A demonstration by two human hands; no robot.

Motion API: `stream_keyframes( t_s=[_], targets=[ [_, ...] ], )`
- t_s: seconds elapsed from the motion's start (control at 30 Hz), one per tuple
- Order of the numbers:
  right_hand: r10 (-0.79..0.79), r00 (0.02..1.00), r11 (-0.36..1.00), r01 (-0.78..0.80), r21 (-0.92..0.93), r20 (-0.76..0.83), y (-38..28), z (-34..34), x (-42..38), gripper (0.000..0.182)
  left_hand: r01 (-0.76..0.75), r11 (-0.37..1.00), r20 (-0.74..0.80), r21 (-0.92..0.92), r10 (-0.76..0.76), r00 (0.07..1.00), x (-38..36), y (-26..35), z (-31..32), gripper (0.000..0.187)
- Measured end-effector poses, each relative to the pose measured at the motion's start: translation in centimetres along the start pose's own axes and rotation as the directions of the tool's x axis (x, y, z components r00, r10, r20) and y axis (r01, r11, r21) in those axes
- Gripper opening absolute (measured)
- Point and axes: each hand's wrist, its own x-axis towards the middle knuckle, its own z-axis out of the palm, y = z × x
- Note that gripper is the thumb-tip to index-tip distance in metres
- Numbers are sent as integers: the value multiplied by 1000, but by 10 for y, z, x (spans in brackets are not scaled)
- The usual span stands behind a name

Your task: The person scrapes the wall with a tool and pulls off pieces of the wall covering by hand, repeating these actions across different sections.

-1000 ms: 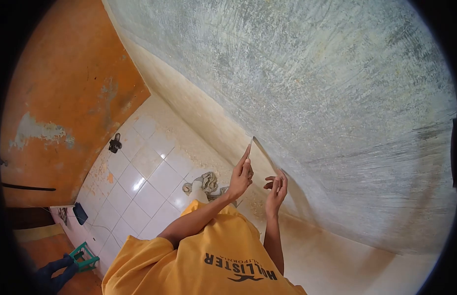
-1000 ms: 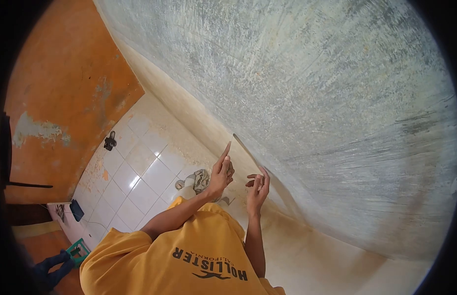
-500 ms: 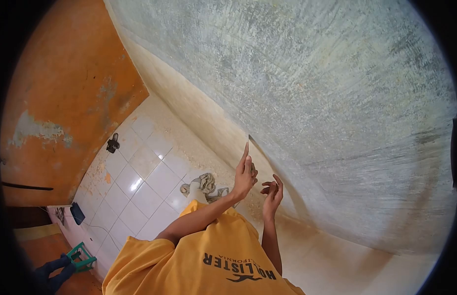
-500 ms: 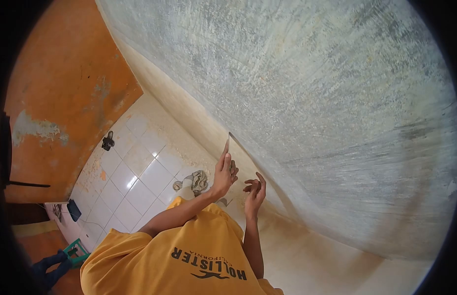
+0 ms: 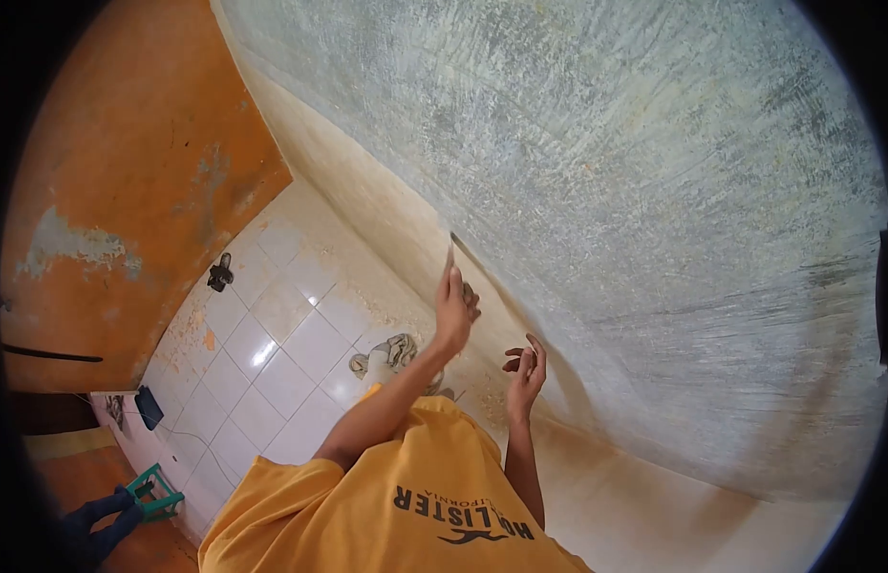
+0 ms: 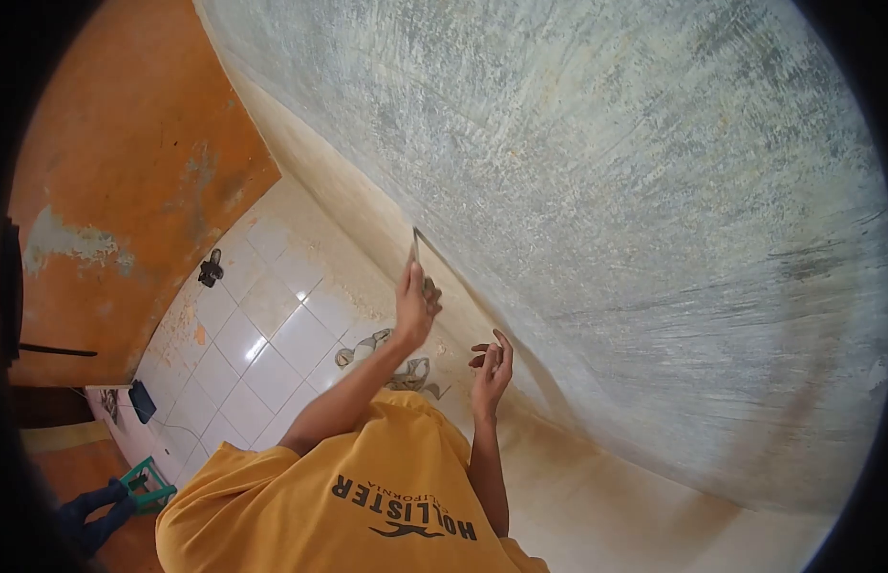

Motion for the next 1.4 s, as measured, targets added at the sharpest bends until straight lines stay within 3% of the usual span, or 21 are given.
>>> stream_keyframes(
  t_s=[0.07, 0.17, 0.33, 0.4, 0.5, 0.6, 0.7, 0.77, 0.8, 0.83, 0.9, 0.97, 1.0, 1.07, 1.1, 1.17, 1.23, 1.3, 1.4],
  targets=[
    [12, 1000, 1000, -12, -1, 3, 4, 1, 1, 38, 69, 997, -45, 45, -67, 997, -14, 4, 10, 56],
    [31, 999, 999, -31, -11, 11, 21, 1, 7, 39, 133, 986, 176, 103, -149, 973, -56, -14, 16, 58],
    [3, 998, 1000, -3, -7, 65, -3, 6, 23, 38, 120, 978, 152, 171, -146, 978, -42, 4, 9, 56],
    [-4, 997, 1000, 4, -4, 80, -8, 8, 29, 38, 98, 977, 193, 187, -134, 972, -38, 3, -1, 56],
    [-4, 993, 999, -1, 34, 119, -9, 12, 29, 38, 16, 909, 255, 416, -133, 958, -37, 18, -18, 59],
    [9, 977, 999, -19, 43, 215, -8, 24, 19, 41, -183, 727, 289, 662, -23, 957, -48, 24, -36, 64],
    [20, 905, 998, -47, 52, 426, 0, 42, 8, 45, -147, 552, 265, 821, -140, 954, -72, 29, -66, 68],
    [48, 831, 987, -124, 101, 554, 26, 50, -5, 45, -298, 413, 315, 860, 29, 949, -82, 6, -102, 69],
    [65, 783, 972, -189, 138, 618, 44, 54, -12, 45, -276, 429, 297, 860, 19, 955, -91, 6, -108, 69],
    [184, 744, 956, -288, 60, 642, 32, 58, -17, 38, -253, 444, 278, 859, 10, 961, -101, 11, -109, 70],
    [187, 714, 927, -356, 120, 675, 26, 69, -26, 34, -149, 527, 215, 837, -65, 975, -116, 25, -106, 70],
    [235, 665, 874, -464, 146, 709, 15, 80, -35, 24, -167, 487, 222, 857, -57, 973, -118, 32, -120, 70],
    [232, 670, 870, -467, 158, 705, 10, 85, -37, 22, -241, 412, 270, 879, -13, 963, -113, 26, -134, 70],
    [226, 695, 874, -454, 174, 682, 5, 91, -40, 19, -248, 384, 286, 890, -45, 957, -111, 28, -152, 69],
    [222, 718, 891, -424, 162, 660, 5, 96, -42, 18, -185, 427, 256, 885, -115, 960, -107, 31, -156, 69],
    [253, 787, 804, -495, 330, 563, 9, 106, -48, 22, -111, 551, 263, 827, -205, 943, -98, 35, -161, 68],
    [253, 852, 756, -469, 456, 457, 15, 122, -53, 30, -82, 490, 272, 868, -329, 904, -90, 56, -170, 69],
    [324, 907, 757, -419, 502, 268, 13, 135, -55, 30, -195, 492, 405, 848, -366, 838, -77, 83, -190, 69],
    [444, 895, 687, -312, 656, -38, 22, 168, -64, 36, -173, 505, 416, 846, -420, 806, -55, 128, -227, 68]
  ],
)
